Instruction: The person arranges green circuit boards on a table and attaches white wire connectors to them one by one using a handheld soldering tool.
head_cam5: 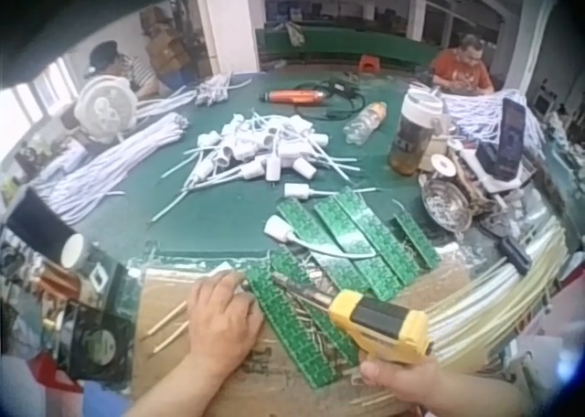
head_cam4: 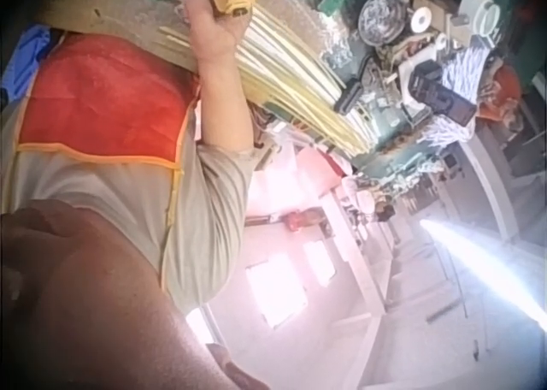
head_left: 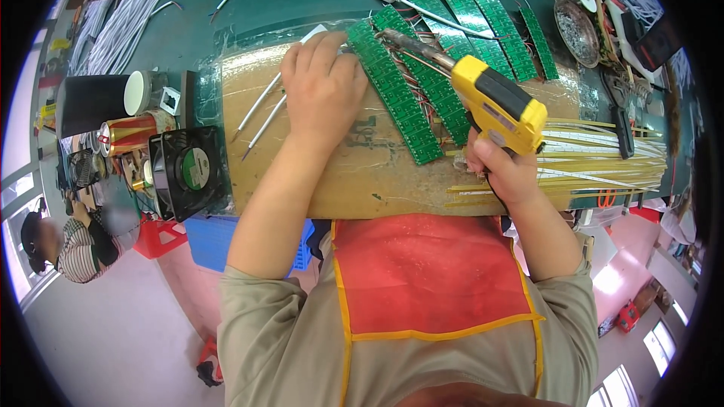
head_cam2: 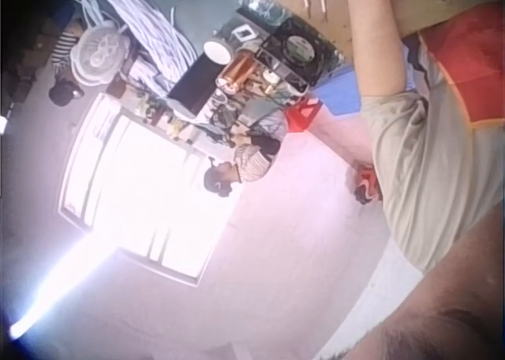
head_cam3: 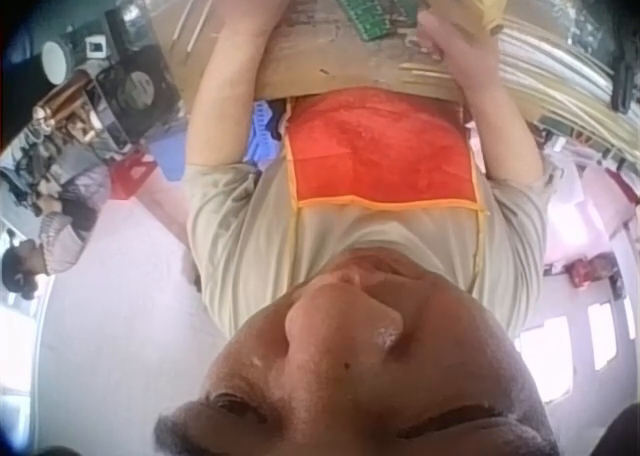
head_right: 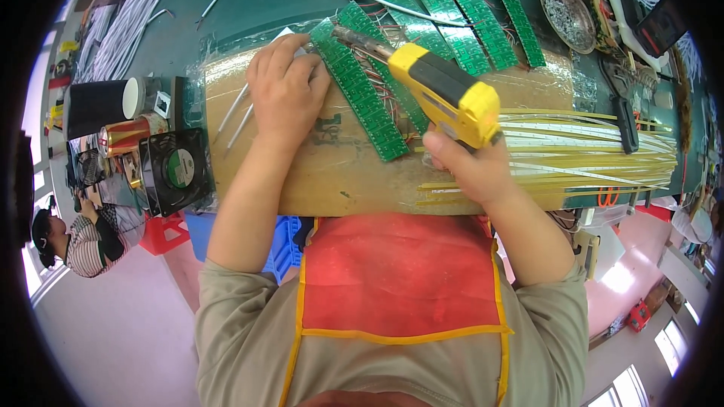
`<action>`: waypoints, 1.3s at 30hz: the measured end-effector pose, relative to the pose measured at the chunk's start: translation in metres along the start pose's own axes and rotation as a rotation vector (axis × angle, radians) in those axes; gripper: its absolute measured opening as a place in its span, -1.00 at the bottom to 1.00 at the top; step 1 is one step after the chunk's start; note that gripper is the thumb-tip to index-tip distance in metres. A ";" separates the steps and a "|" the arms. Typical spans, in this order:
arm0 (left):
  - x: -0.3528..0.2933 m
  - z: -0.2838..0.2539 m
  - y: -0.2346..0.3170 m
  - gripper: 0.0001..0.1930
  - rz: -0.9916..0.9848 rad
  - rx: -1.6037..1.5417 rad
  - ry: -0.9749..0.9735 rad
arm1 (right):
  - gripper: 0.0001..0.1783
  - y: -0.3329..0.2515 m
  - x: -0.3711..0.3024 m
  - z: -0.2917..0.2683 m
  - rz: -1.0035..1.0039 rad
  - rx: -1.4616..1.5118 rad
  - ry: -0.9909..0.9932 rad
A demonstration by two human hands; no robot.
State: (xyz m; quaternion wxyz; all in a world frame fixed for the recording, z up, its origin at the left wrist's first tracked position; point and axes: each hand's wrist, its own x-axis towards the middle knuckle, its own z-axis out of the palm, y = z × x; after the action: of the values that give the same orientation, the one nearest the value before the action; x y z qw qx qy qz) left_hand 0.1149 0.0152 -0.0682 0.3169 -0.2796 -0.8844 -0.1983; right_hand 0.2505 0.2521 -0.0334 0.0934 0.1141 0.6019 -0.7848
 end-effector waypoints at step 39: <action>-0.002 0.003 -0.002 -0.89 -0.010 -0.023 -0.001 | -0.79 -0.013 0.014 0.022 0.109 -0.226 0.010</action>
State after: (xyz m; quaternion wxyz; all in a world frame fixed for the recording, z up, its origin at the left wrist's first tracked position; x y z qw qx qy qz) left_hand 0.1134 0.0143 -0.0725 0.3121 -0.2788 -0.8837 -0.2098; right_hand 0.2324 0.2341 -0.0200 0.1452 0.1395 0.6799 -0.7051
